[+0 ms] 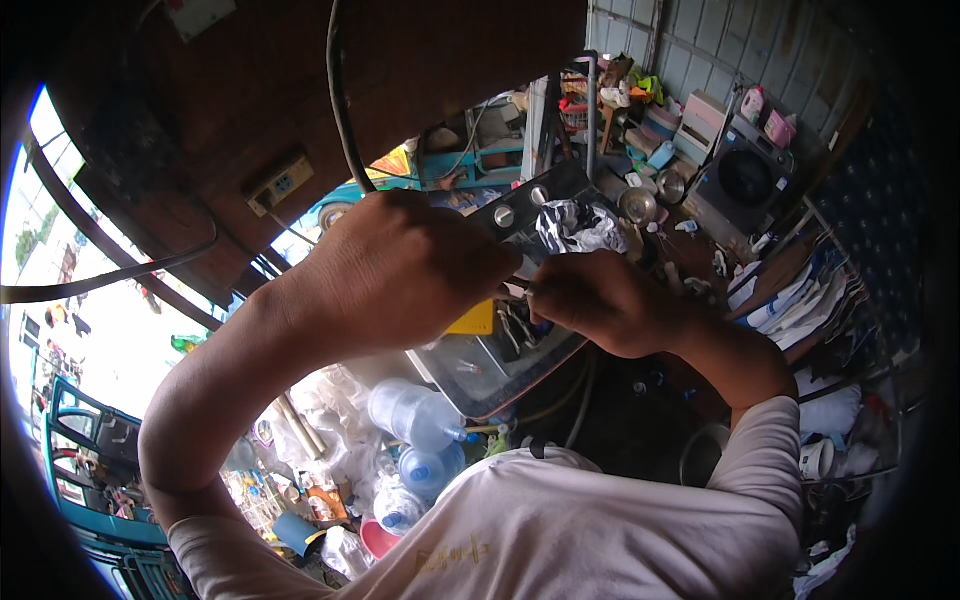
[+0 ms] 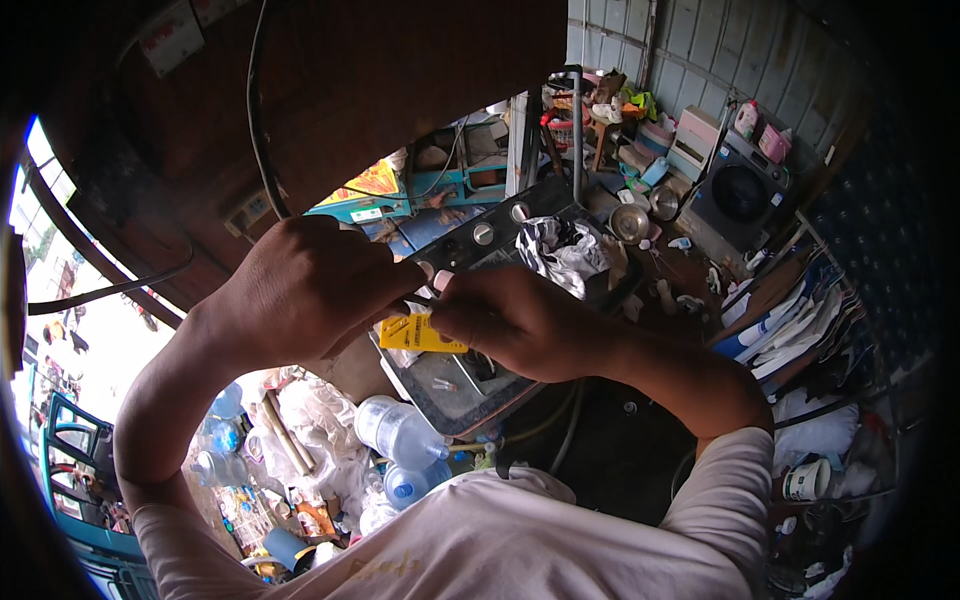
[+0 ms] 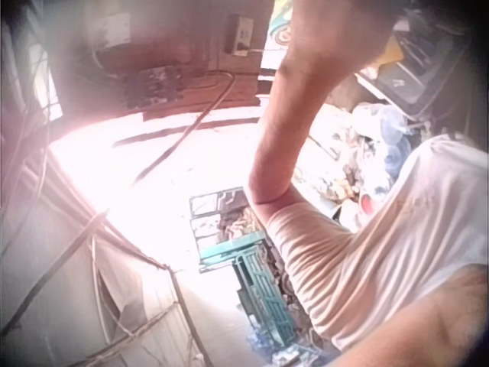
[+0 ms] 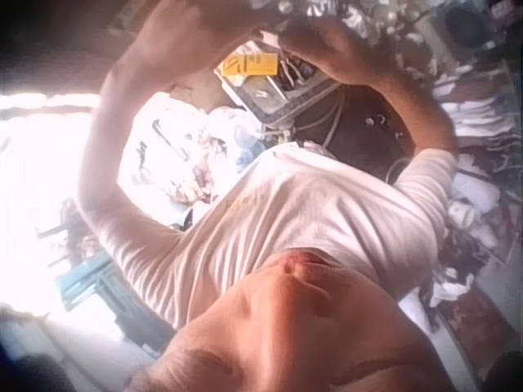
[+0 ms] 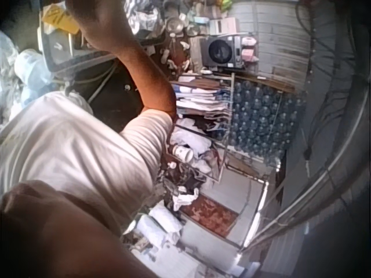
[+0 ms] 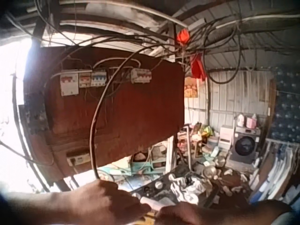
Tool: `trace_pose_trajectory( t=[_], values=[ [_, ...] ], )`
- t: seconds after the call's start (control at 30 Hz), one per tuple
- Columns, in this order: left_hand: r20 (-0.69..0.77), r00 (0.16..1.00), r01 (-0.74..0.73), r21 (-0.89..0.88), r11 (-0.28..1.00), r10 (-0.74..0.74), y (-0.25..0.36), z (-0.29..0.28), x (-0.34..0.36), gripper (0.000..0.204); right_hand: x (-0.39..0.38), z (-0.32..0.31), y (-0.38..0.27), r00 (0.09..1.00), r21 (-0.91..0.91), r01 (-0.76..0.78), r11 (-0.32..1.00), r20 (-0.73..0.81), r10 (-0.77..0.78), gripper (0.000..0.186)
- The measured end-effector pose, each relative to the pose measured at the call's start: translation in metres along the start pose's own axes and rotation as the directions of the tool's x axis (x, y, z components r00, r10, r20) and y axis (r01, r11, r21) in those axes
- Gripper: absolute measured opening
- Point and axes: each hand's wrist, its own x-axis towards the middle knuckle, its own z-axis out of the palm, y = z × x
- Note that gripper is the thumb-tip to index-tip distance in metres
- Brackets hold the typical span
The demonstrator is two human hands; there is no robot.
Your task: The person strips the outer insulation from a black electrical cable using a knife, then twists and manipulates the exposed inner wires. The person uses pliers to cut and adjust the cable ends while working at a cluttered counter.
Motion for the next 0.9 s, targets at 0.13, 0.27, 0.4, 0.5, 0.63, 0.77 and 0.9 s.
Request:
trace_pose_trajectory(
  t=[0.13,0.27,0.4,0.5,0.63,0.77,0.9],
  values=[
    [0.066,0.998,0.03,-0.108,0.994,-0.023,0.002,-0.003,-0.002,0.013,-0.001,-0.002,-0.009,0.973,0.19,-0.203,0.961,0.145,0.177,0.028],
    [0.155,0.987,-0.048,-0.03,0.998,0.052,0.0,0.008,-0.003,0.01,0.003,0.002,0.038,0.913,0.747,-0.402,0.53,0.371,0.169,0.026],
    [0.325,0.943,0.112,-0.121,0.986,-0.068,0.009,0.027,-0.004,0.011,-0.01,0.024,0.046,0.921,0.755,-0.356,0.551,0.384,0.068,0.035],
    [0.494,0.866,0.13,-0.08,0.988,-0.074,0.007,0.02,0.012,0.017,-0.014,0.018,0.065,0.989,0.404,-0.151,0.902,0.065,0.136,0.029],
    [0.606,0.784,0.173,-0.006,0.985,-0.134,0.006,0.014,0.017,0.027,-0.004,0.005,0.052,0.953,-0.904,0.167,0.393,0.045,-0.3,0.017],
    [0.632,0.745,0.308,-0.042,0.951,-0.213,0.0,0.021,0.023,0.027,0.005,0.002,0.045,0.969,-0.798,0.136,0.587,-0.018,-0.248,0.023],
    [0.671,0.703,0.331,-0.017,0.944,-0.235,0.0,0.024,0.035,0.027,0.0,-0.001,0.072,0.964,0.579,-0.264,0.771,0.143,0.223,0.03]
  ],
)
